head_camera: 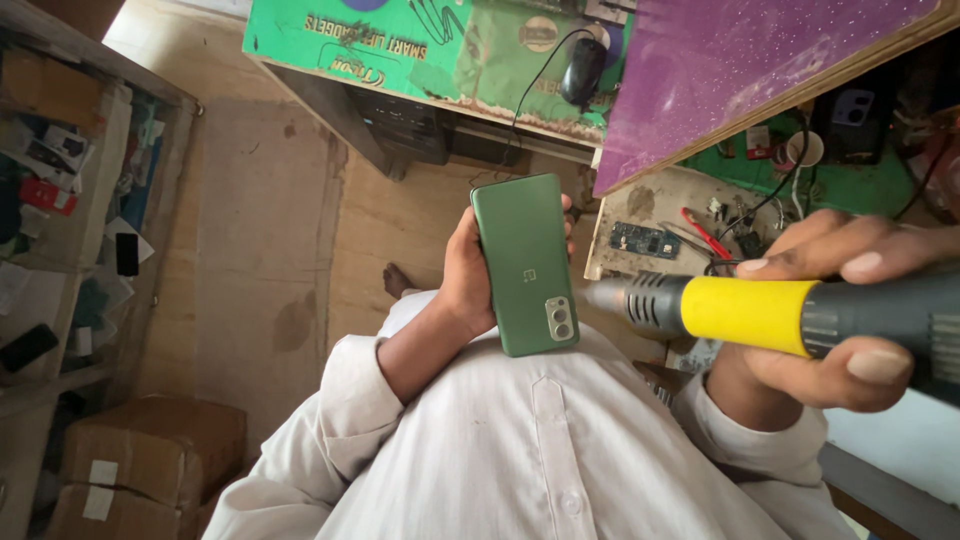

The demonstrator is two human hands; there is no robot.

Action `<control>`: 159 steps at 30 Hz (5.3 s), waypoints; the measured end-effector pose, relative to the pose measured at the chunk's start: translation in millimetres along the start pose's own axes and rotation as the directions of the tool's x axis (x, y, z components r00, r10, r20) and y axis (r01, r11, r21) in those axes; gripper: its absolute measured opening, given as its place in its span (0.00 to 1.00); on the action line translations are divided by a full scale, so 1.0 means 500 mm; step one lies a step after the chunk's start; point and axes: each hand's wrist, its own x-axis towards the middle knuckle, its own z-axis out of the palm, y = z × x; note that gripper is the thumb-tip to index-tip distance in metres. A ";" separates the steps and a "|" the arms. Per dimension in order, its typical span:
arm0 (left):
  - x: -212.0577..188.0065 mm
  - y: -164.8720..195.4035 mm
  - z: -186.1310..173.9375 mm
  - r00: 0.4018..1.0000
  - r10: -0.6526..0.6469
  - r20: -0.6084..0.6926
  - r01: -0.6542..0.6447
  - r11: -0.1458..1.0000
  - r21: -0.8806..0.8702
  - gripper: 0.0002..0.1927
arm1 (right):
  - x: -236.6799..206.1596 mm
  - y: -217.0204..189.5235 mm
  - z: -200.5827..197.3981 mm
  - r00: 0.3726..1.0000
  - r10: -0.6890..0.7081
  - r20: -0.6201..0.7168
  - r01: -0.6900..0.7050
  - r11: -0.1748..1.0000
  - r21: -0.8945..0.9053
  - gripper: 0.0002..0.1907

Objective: The person removes the back cover of a green smartphone using a prying tool and a heat gun. They separate the back panel from the chassis, then use a screwdriver to remove screws from the back cover. The person continues to pry and adjust the back cover while working at a counter with other phones visible in a display case.

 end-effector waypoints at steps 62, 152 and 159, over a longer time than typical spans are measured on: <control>-0.041 0.039 -0.017 0.983 0.127 -0.131 -0.126 0.992 0.019 0.37 | -0.129 0.042 -0.313 0.656 -0.178 -0.734 0.025 0.976 -0.215 0.29; -0.649 1.098 -0.553 -0.447 0.646 -0.619 -0.838 -0.060 0.542 0.15 | 0.005 0.384 1.822 -0.167 -0.145 0.975 -0.295 0.951 0.091 0.35; -0.676 1.313 -0.578 -0.453 0.728 -0.515 -0.833 -0.140 0.535 0.14 | 0.070 0.452 2.025 -0.118 -0.187 0.975 -0.301 0.943 0.145 0.35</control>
